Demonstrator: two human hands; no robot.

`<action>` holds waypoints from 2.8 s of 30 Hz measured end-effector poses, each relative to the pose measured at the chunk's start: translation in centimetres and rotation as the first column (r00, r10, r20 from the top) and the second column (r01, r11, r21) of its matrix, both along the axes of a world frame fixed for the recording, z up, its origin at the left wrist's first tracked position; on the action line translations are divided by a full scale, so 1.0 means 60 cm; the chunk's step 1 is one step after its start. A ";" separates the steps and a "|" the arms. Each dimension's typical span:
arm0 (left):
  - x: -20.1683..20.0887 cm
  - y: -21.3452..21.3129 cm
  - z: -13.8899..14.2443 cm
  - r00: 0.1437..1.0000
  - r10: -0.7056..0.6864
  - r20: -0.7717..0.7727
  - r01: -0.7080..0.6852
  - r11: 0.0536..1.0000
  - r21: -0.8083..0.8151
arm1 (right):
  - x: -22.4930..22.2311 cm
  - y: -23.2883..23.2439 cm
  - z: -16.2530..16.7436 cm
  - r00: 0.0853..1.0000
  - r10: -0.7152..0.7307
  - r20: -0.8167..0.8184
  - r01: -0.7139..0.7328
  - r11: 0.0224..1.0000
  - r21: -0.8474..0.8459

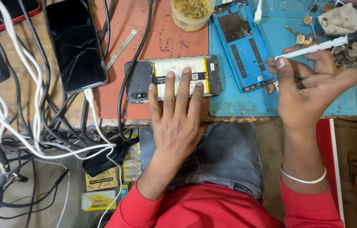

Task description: The person works at a cluttered repair bench on a disassembled smartphone. They hold the phone frame and use a white pry tool to lever the battery loose from the adhesive, repositioning the tool around the battery edges, then set the tool down and pick up the blue phone back cover.

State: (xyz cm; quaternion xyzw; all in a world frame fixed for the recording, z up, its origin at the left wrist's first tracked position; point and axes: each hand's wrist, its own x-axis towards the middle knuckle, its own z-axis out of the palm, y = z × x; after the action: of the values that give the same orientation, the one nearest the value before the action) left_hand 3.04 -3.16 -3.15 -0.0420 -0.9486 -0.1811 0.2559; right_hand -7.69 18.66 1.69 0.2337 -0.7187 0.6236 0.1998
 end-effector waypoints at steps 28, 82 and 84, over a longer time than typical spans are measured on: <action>0.002 0.002 0.002 1.000 0.009 0.016 -0.009 1.000 -0.004 | 0.012 0.009 -0.036 0.994 0.068 -0.088 -0.037 0.949 0.314; 0.006 0.004 -0.019 0.977 0.009 -0.211 -0.019 0.999 -0.048 | 0.001 -0.083 -0.055 0.996 0.032 -0.086 -0.021 0.992 0.128; 0.006 0.005 -0.018 0.977 0.014 -0.211 -0.024 0.999 -0.044 | 0.000 -0.083 -0.055 0.996 0.042 -0.078 -0.032 0.991 0.126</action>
State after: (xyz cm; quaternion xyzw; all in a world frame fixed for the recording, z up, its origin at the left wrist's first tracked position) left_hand 3.39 -2.86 -4.23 -0.0580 -0.9204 -0.1513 0.3558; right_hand -7.72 13.68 -1.62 0.2838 -0.7433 0.5712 0.2019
